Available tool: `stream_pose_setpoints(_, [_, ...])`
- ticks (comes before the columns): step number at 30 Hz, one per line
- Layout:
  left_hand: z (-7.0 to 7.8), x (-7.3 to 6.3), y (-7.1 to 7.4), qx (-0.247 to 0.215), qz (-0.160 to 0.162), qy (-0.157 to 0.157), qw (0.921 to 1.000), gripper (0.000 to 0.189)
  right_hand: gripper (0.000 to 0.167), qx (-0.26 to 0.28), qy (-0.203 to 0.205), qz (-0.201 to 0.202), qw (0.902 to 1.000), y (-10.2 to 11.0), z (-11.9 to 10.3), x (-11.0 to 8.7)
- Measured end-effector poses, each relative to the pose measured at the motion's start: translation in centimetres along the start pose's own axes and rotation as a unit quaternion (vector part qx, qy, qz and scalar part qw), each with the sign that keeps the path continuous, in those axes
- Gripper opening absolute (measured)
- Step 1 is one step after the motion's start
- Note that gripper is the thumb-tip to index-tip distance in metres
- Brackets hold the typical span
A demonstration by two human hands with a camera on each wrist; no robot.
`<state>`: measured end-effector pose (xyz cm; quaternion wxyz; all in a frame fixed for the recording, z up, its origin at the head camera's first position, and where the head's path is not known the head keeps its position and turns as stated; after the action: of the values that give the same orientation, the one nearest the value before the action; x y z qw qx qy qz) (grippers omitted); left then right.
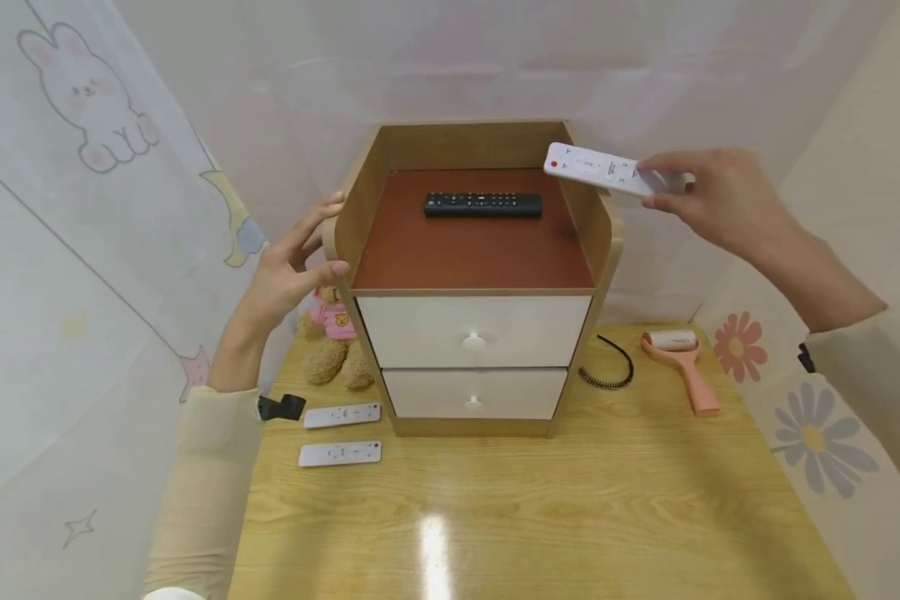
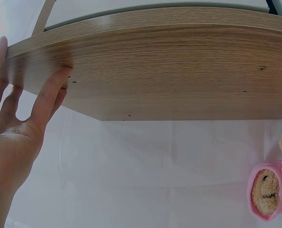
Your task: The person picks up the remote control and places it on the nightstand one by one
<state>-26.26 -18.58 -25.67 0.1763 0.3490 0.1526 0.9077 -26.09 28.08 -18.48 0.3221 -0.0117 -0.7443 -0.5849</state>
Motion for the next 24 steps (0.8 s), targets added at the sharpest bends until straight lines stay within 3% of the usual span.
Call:
stream_pose_setpoints(16, [0.0,0.1,0.1,0.002,0.003,0.003,1.0000,0.065,0.035,-0.002,0.048,0.010,0.9988,0.3,-3.1,2.6])
stream_pose_setpoints(24, [-0.1,0.1,0.1,-0.001,0.002,0.005,1.0000,0.065,0.036,0.000,0.047,-0.022,0.9986,-0.2,-4.5,3.6])
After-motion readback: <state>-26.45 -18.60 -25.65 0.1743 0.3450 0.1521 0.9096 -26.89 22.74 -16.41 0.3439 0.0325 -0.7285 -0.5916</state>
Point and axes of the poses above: each hand's wrist, its own x-axis towards the middle knuckle, its own y-axis out of the back of the hand, z = x × y, the point moved 2 cm from there along x, towards the middle knuckle, and after that the axes turned 2 degrees about y, right-handed, at the moved point
